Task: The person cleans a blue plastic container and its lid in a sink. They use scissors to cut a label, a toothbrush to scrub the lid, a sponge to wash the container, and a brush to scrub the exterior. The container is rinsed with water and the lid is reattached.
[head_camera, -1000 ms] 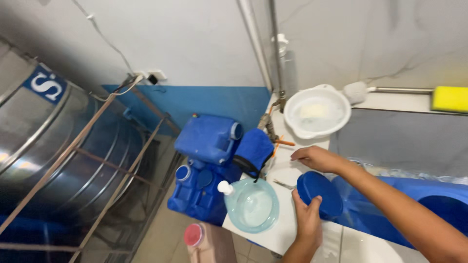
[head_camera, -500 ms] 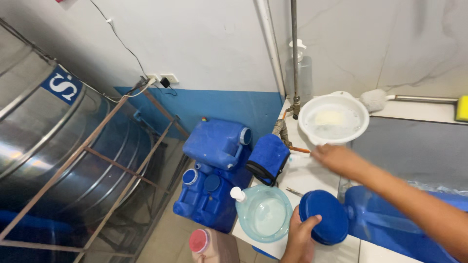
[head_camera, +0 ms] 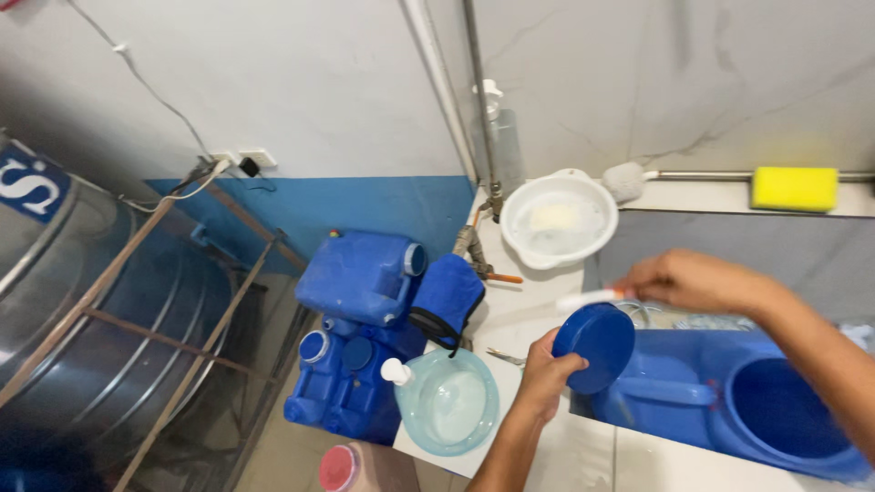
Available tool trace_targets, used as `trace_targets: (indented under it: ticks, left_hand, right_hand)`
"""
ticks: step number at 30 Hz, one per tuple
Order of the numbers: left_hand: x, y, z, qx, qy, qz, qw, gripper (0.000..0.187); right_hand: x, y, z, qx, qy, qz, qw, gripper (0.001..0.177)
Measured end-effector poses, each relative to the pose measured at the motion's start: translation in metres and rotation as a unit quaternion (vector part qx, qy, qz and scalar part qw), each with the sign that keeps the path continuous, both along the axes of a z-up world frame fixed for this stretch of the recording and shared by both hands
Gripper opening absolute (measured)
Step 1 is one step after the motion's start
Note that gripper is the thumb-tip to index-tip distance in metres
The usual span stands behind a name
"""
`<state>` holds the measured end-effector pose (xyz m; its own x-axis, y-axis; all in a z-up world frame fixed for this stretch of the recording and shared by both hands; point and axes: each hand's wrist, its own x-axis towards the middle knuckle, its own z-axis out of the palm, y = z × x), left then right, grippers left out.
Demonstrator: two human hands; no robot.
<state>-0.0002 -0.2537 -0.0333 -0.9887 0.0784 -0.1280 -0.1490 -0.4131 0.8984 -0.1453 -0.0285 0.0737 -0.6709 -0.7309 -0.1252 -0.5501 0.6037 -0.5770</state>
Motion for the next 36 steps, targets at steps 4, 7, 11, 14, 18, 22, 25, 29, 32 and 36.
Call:
trace_targets:
  ticks: [4, 7, 11, 14, 18, 22, 25, 29, 32, 36]
  left_hand:
    - [-0.016, 0.012, 0.004, -0.006, -0.009, -0.065, 0.998, 0.048]
    - [-0.025, 0.032, 0.009, -0.008, 0.005, -0.123, 0.992, 0.051]
    - [-0.034, 0.039, 0.016, -0.008, 0.022, -0.169, 0.985, 0.058]
    - [-0.036, 0.050, 0.014, -0.022, -0.005, -0.183, 0.983, 0.055]
    - [-0.038, 0.054, 0.017, 0.016, 0.021, -0.184, 0.983, 0.058]
    - [-0.039, 0.056, 0.015, 0.064, 0.027, -0.179, 0.981, 0.058]
    - [-0.035, 0.052, 0.020, 0.070, 0.020, -0.153, 0.986, 0.062]
    - [-0.037, 0.053, 0.022, 0.127, 0.043, -0.129, 0.983, 0.063]
    - [-0.040, 0.067, 0.017, 0.152, -0.006, -0.089, 0.984, 0.067]
    - [-0.048, 0.052, 0.022, 0.197, 0.031, -0.095, 0.975, 0.072]
  right_hand:
    - [0.038, 0.042, 0.022, -0.015, 0.014, -0.005, 1.000, 0.037]
    - [0.052, 0.063, 0.031, -0.004, 0.024, -0.021, 0.999, 0.036]
    - [0.063, 0.095, 0.042, -0.005, 0.023, -0.047, 0.999, 0.042]
    - [0.071, 0.108, 0.044, 0.005, -0.006, -0.070, 0.997, 0.037]
    - [0.076, 0.120, 0.039, 0.000, -0.006, -0.083, 0.997, 0.038]
    - [0.075, 0.128, 0.034, -0.041, -0.008, -0.086, 0.995, 0.040]
    - [0.079, 0.135, 0.028, -0.079, -0.018, -0.108, 0.991, 0.040]
    - [0.085, 0.143, 0.010, -0.108, -0.029, -0.164, 0.980, 0.037]
    - [0.084, 0.137, -0.026, -0.185, 0.004, -0.165, 0.969, 0.038]
    - [0.099, 0.147, -0.067, -0.246, -0.011, -0.253, 0.936, 0.038]
